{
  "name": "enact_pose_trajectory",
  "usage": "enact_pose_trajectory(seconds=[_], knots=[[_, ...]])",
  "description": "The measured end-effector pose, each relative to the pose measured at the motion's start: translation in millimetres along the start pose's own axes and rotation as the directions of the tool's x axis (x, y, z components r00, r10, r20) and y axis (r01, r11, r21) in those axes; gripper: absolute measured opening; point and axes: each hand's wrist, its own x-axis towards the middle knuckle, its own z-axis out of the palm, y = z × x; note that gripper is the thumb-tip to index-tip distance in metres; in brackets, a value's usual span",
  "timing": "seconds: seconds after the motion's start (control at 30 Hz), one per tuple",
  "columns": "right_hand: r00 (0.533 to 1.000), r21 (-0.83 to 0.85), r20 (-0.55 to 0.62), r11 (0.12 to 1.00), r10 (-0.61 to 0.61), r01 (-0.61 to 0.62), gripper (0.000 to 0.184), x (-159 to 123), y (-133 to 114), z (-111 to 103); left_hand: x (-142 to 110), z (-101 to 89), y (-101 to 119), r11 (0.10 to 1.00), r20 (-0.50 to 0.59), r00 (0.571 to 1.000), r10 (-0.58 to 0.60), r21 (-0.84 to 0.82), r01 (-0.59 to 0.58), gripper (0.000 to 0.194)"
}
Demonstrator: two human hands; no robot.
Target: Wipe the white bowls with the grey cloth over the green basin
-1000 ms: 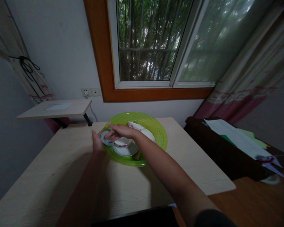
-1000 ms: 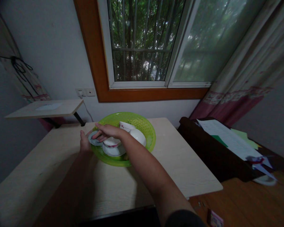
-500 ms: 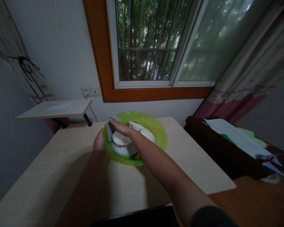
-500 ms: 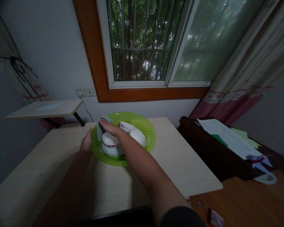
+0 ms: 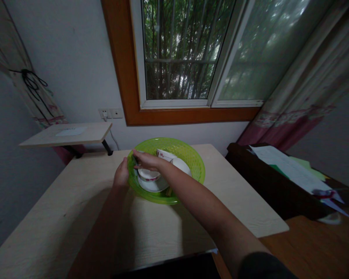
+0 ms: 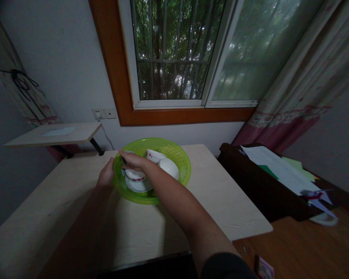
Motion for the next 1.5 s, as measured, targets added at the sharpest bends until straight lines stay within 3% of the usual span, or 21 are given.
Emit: enact_pose_trajectory(seconds=[0.13,0.27,0.4,0.5,0.67,0.9,1.33,1.5], knots=[[0.993,0.14,0.047,0.984,0.108,-0.114,0.045,-9.7,-7.7,2.2,-3.5,5.7,4.3,0.995,-0.011,1.0,0.025,0.094,-0.024,0.035],[0.99,0.257,-0.11,0.965,0.09,-0.059,0.043,2.3,-10.8,-2.2,-7.4,8.4,11.1,0.992,0.027,1.0,-0.004,0.127,0.001,0.05],[0.96,0.272,-0.279,0.962,0.04,0.039,0.041,21.1,-6.8,-14.9,-10.0,8.4,14.7,0.987,0.005,0.999,-0.035,0.155,0.034,0.057],[0.941,0.271,-0.338,0.959,0.015,0.082,0.04,27.9,-3.4,-22.1,-10.2,8.4,15.2,0.985,0.006,1.0,-0.019,0.169,0.018,0.06],[0.957,0.269,-0.288,0.962,0.026,0.055,0.038,21.7,-3.2,-18.0,-6.9,6.5,13.5,0.977,0.007,1.0,-0.004,0.213,0.002,0.06],[0.98,0.261,-0.189,0.965,0.068,-0.016,0.046,3.4,-6.5,-18.6,-7.8,6.5,11.8,0.989,0.012,1.0,-0.023,0.147,0.021,0.061],[0.938,0.218,-0.347,0.971,-0.021,0.102,0.047,22.5,-1.4,-46.0,-12.6,9.2,15.3,0.974,0.052,0.998,0.037,0.222,-0.048,0.059],[0.939,0.219,-0.344,0.97,-0.027,0.108,0.048,18.9,-3.2,-41.3,-13.6,9.7,16.0,0.975,0.078,0.996,0.038,0.214,-0.054,0.063]])
